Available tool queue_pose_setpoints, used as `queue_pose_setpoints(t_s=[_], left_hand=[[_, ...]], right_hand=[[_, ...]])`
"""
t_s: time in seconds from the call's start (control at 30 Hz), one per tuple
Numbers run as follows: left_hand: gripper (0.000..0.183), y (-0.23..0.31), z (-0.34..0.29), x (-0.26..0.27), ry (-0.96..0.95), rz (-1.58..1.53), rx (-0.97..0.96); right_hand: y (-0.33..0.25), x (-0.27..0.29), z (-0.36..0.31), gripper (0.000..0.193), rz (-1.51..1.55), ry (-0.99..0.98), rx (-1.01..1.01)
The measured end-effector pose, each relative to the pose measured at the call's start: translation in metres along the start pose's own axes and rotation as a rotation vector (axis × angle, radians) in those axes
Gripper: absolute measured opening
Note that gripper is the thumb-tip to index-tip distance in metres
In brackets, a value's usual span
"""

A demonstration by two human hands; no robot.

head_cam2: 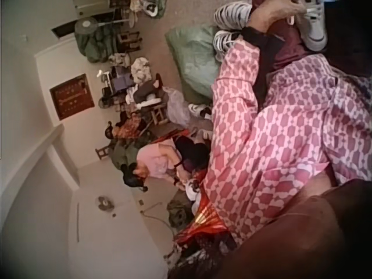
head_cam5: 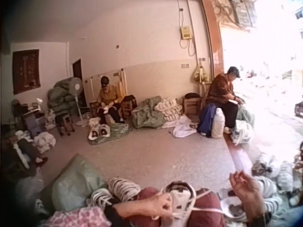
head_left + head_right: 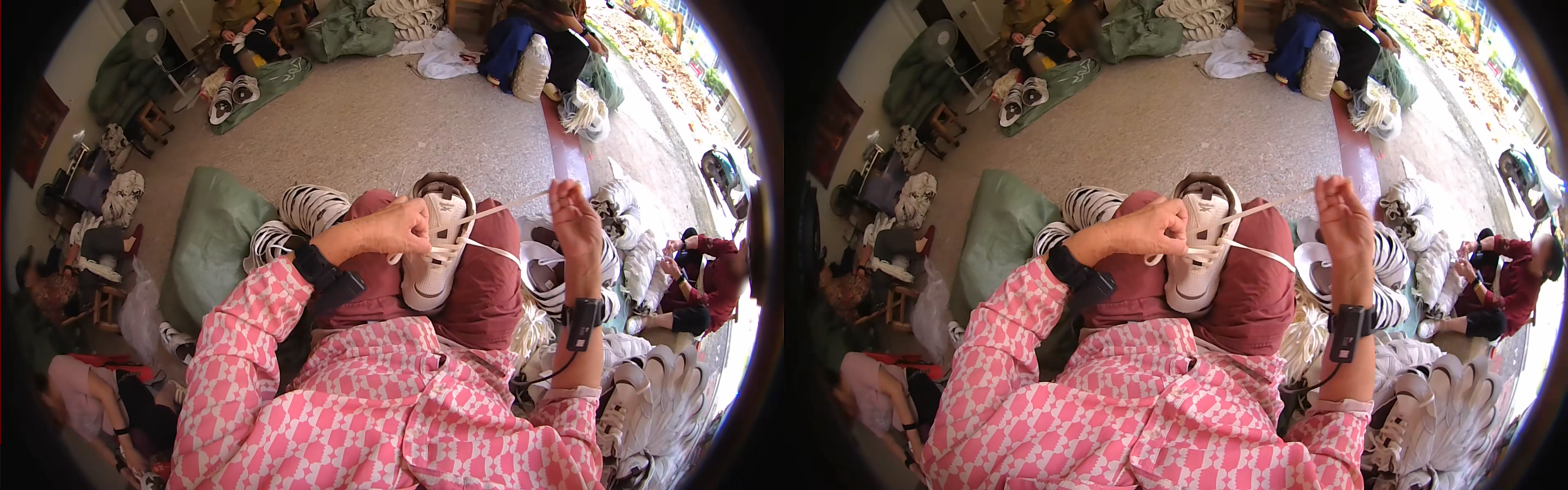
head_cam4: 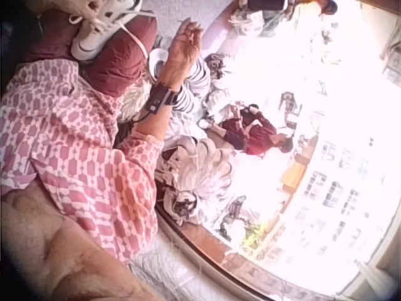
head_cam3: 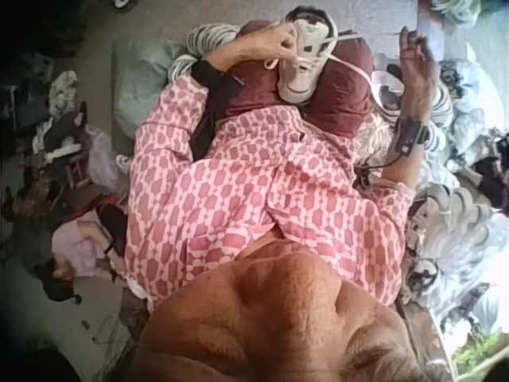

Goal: The recorder is lacing white sneakers, inserting the laces through the eyelets and pulling them even.

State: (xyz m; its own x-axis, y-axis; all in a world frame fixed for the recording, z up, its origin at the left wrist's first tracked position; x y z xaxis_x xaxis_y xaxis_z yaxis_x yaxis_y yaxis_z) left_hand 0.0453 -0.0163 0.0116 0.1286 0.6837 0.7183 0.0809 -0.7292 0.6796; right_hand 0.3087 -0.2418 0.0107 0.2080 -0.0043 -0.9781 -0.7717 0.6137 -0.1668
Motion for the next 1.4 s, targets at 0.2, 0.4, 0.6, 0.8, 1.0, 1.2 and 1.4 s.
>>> queue_pose_setpoints(t_s=[0.2, 0.4, 0.6, 0.8, 1.0, 1.2, 1.4], left_hand=[[0.032, 0.008, 0.007, 0.010, -0.135, -0.143, 0.077], [0.026, 0.011, 0.007, 0.000, 0.035, 0.075, -0.110], [0.022, 0.007, 0.014, -0.003, 0.092, -0.165, -0.134], [0.013, -0.004, 0.011, 0.003, 0.177, -0.273, -0.064], [0.010, -0.017, 0.012, 0.004, 0.192, -0.368, -0.046], [0.020, 0.008, 0.000, -0.003, 0.158, -0.108, -0.123], [0.020, 0.036, 0.013, -0.040, 0.420, 0.441, -0.175]], right_hand=[[-0.156, 0.047, -0.034, 0.012, 0.105, 0.158, 0.266], [-0.228, 0.081, -0.063, 0.009, 0.029, 0.156, 0.403], [-0.244, 0.089, -0.087, 0.015, -0.060, 0.067, 0.393], [-0.083, -0.005, -0.068, 0.028, -1.177, 0.275, 0.113], [0.028, 0.008, -0.036, 0.021, -1.574, -0.014, -0.046], [0.100, -0.018, -0.026, 0.022, -1.929, -0.398, 0.106], [0.110, -0.039, -0.040, 0.033, -2.045, -0.490, 0.157]])
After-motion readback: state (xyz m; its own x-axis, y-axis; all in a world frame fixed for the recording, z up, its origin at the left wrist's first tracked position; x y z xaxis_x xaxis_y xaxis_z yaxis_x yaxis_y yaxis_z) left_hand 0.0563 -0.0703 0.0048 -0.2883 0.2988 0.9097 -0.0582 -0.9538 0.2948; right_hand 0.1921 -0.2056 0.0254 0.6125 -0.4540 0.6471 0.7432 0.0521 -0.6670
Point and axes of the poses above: each hand's wrist, its own z-axis towards the middle knuckle, its own x-axis out of the back of the hand, y = z × x, the point moved 1 cm from there along z, towards the middle knuckle, and after that the axes turned 9 degrees about -y, right-handed, at the moved point
